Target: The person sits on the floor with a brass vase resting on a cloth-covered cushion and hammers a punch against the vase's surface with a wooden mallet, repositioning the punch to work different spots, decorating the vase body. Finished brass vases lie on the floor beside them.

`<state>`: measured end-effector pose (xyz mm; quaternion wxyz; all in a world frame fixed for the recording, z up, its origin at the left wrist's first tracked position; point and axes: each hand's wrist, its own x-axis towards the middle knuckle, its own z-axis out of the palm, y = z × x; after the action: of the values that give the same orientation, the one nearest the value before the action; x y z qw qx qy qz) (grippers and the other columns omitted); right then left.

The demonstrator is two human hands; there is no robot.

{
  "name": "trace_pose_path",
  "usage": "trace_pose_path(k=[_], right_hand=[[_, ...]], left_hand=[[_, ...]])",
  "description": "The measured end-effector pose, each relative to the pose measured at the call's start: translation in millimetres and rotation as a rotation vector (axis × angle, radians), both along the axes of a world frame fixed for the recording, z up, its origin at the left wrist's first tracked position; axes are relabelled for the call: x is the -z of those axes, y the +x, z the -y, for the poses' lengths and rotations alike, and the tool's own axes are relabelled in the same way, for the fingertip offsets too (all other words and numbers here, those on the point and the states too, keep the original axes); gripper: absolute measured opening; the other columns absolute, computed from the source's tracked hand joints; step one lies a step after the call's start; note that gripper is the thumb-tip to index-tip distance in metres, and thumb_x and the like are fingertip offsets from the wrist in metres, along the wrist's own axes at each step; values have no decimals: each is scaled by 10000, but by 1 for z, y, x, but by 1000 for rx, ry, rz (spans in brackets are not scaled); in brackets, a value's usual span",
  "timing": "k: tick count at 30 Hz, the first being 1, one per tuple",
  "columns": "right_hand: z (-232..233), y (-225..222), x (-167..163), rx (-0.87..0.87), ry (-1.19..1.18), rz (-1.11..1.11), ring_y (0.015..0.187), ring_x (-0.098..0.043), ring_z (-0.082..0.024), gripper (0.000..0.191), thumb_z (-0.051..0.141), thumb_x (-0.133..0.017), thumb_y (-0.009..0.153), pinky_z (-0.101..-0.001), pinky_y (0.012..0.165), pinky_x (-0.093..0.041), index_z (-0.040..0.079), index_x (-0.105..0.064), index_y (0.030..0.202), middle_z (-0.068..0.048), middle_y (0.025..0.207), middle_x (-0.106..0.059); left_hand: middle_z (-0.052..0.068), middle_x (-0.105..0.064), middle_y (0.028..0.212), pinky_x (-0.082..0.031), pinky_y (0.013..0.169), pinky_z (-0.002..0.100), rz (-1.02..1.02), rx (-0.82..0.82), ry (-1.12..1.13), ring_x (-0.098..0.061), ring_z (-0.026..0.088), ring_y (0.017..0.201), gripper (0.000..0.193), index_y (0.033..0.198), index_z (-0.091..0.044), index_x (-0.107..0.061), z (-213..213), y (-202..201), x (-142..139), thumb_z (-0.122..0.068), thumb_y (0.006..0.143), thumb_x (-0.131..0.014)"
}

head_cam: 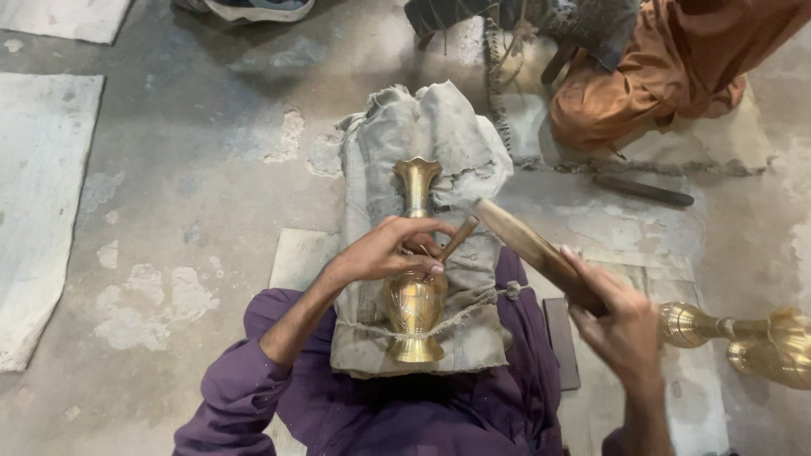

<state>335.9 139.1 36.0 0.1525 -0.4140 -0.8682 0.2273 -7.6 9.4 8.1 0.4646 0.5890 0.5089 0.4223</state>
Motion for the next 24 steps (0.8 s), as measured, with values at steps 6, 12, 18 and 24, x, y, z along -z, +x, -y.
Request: trace_pose_path(k=[6,12,18,24], right_hand=[[47,13,34,-77,8,-170,1095,-718,-293,778,8,-738,707,-420,951,-585,180,-572,1447,-149,1300,-694],[72,11,38,37,-254,256,947,-756,-233,869,43,-774,733,-370,858,-630,315,-543,1527,-7,1184,-745],[67,24,58,162,-133,-324,1045,-739,-265,764,-4,-733,772,-374,908,-606,107,-525,1499,-140,1179,-740],[70,41,71,82,70,-322,1158,-704,-321,740,-5,-728,745,-397,969,-575,0,-523,1455,-251,1285,-686]], left_hand=[[100,-820,983,-666,739,348,-163,175,-41,-804,168,773,601,1410,-116,-601,-22,3,-5,-232,858,-807],[111,-816,987,-665,723,336,-212,302,84,-803,178,840,584,1407,-94,-608,-30,3,-10,-221,873,-807],[83,-809,966,-687,664,327,-236,283,-76,-801,168,784,582,1397,-138,-596,-32,8,-16,-252,853,-766],[71,-813,987,-634,826,405,-308,331,108,-797,206,933,522,1382,-147,-630,-29,10,-19,-215,882,-762]])
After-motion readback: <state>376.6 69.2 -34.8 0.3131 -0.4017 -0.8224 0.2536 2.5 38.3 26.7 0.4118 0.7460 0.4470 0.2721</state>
